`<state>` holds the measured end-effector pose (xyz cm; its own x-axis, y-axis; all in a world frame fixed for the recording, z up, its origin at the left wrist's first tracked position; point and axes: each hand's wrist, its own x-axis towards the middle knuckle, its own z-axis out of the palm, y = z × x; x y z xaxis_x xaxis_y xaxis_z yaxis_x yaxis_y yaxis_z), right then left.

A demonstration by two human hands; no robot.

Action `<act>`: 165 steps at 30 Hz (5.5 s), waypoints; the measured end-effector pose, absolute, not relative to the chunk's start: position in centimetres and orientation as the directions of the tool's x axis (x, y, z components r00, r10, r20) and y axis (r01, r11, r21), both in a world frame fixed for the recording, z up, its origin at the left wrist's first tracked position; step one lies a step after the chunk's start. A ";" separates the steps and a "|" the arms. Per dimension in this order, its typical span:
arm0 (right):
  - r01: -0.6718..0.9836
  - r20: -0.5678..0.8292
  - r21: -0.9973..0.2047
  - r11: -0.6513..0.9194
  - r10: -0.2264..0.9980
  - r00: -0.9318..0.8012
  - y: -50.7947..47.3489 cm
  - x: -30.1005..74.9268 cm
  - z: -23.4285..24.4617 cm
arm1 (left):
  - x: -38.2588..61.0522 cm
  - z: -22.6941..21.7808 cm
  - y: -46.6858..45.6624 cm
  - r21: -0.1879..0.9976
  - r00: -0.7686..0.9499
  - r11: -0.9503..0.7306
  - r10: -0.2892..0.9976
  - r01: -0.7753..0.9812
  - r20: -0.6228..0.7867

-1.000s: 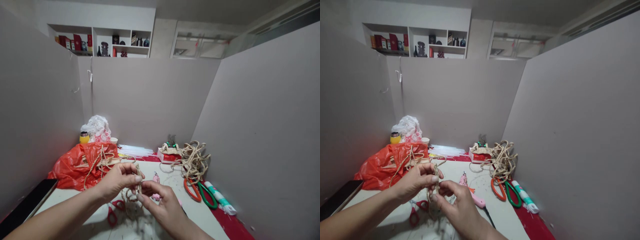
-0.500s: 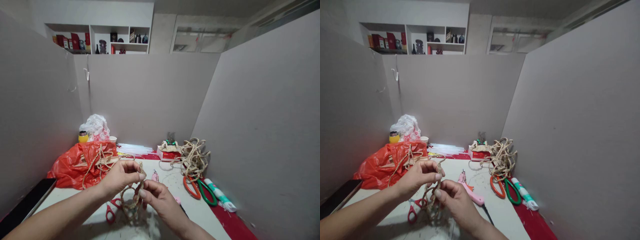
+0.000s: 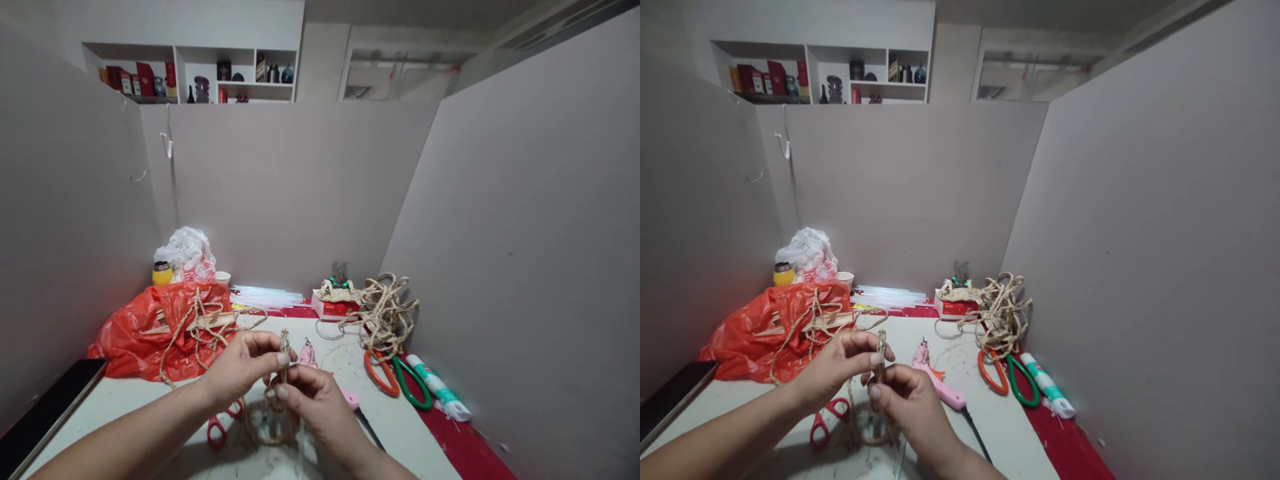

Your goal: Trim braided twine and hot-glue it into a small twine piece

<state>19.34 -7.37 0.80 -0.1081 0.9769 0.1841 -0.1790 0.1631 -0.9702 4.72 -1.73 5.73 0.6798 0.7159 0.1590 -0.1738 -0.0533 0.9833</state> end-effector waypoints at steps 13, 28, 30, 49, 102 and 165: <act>-0.109 0.179 -0.979 0.171 0.982 -0.059 -7.8 19.8 1.5 | 4.1 5.1 -0.9 0.991 0.643 0.002 0.761 -0.131 0.083; -0.134 0.118 -0.984 0.119 0.993 0.015 -7.4 20.0 1.4 | 4.3 5.2 -1.5 0.987 0.569 -0.133 0.806 -0.092 0.162; -0.148 0.129 -0.981 0.129 0.992 0.012 -7.5 20.0 1.4 | 4.4 5.3 -1.5 0.987 0.557 -0.136 0.815 -0.084 0.160; -0.131 0.153 -0.977 0.167 0.982 0.111 -7.7 20.3 1.6 | 4.6 5.8 -1.6 0.986 0.489 -0.131 0.856 -0.106 0.166; 0.137 0.290 -0.936 0.323 0.932 -0.219 -8.6 20.3 1.6 | 3.5 5.0 0.3 0.974 0.864 0.226 0.497 -0.033 -0.086; -0.031 0.146 -0.988 0.150 0.984 0.102 -7.6 20.0 0.8 | 4.3 3.1 1.8 0.938 0.674 0.266 0.737 -0.221 -0.050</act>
